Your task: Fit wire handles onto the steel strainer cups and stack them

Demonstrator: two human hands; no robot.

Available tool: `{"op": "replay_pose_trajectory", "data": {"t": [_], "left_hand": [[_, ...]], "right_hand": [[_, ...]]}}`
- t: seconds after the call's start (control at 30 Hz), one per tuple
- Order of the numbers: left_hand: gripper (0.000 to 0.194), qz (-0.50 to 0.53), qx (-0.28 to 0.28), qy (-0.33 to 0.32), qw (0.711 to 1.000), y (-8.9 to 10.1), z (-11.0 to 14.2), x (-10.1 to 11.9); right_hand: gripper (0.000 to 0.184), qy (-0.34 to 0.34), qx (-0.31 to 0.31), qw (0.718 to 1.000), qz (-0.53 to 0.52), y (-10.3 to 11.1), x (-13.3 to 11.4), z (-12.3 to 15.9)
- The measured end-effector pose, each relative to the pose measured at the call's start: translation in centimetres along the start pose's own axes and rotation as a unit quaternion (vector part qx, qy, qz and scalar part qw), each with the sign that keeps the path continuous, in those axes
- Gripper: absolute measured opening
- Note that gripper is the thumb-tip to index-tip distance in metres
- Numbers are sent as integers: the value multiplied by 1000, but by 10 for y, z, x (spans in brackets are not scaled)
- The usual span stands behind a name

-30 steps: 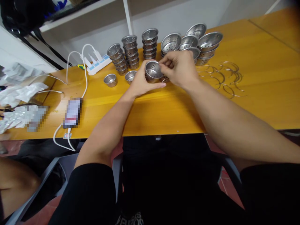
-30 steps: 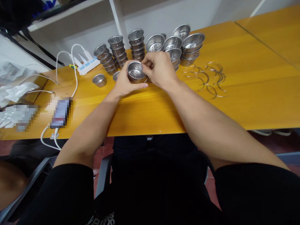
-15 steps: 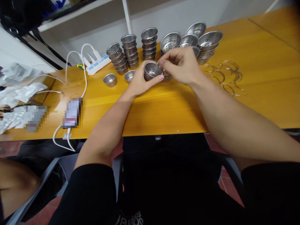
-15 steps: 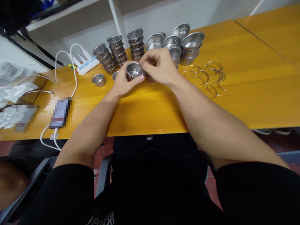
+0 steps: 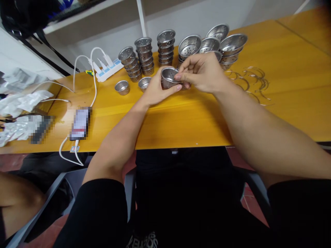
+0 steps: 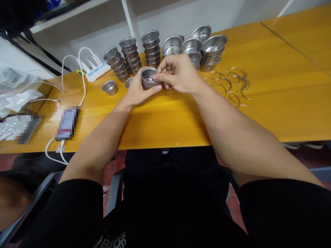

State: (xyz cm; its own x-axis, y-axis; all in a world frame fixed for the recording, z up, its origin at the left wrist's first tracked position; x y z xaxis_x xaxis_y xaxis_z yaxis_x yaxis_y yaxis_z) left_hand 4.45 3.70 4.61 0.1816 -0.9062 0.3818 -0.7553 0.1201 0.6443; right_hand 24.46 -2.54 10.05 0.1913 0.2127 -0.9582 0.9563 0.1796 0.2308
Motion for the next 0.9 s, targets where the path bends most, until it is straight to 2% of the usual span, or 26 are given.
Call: {"op": "replay_pose_trajectory", "data": {"t": [0.27,0.4,0.47,0.6,0.8,0.9], "left_hand": [[102,-9,17,-5,1000,1,0,2],[102,-12,28,0,1000,2,0,-3],[100,-15,40,2,999,4,1,-8],[102,-22,45,8,999,7,1,-15],[100,-33,53,-7,998,9,0,-12],[98,-35,57,-12,998,9,-1,-11]], "right_hand": [[64,-5,10,1000,18,-5,-2,1],[66,42,27,999,15,-4,-3,1],[57,82,58,994,36,1,-7,3],[25,135,81,973,169,9,-19,12],[16,167,51,965,197,7,-29,20],[10,140,46,968,204,4,-27,19]]}}
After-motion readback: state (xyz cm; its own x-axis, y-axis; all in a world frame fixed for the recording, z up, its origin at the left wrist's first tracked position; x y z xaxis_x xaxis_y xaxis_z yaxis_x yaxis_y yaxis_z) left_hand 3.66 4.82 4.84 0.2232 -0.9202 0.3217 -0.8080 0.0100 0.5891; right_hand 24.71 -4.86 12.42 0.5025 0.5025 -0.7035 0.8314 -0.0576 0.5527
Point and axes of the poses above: each hand's wrist, its own z-axis away from the middle knuckle, its own y-axis out of the back of the hand, x = y × z, the point moved 4 cm from there along -z, towards the middle knuckle, and after that the axes turned 13 degrees about -y, right-handed, at the moved point
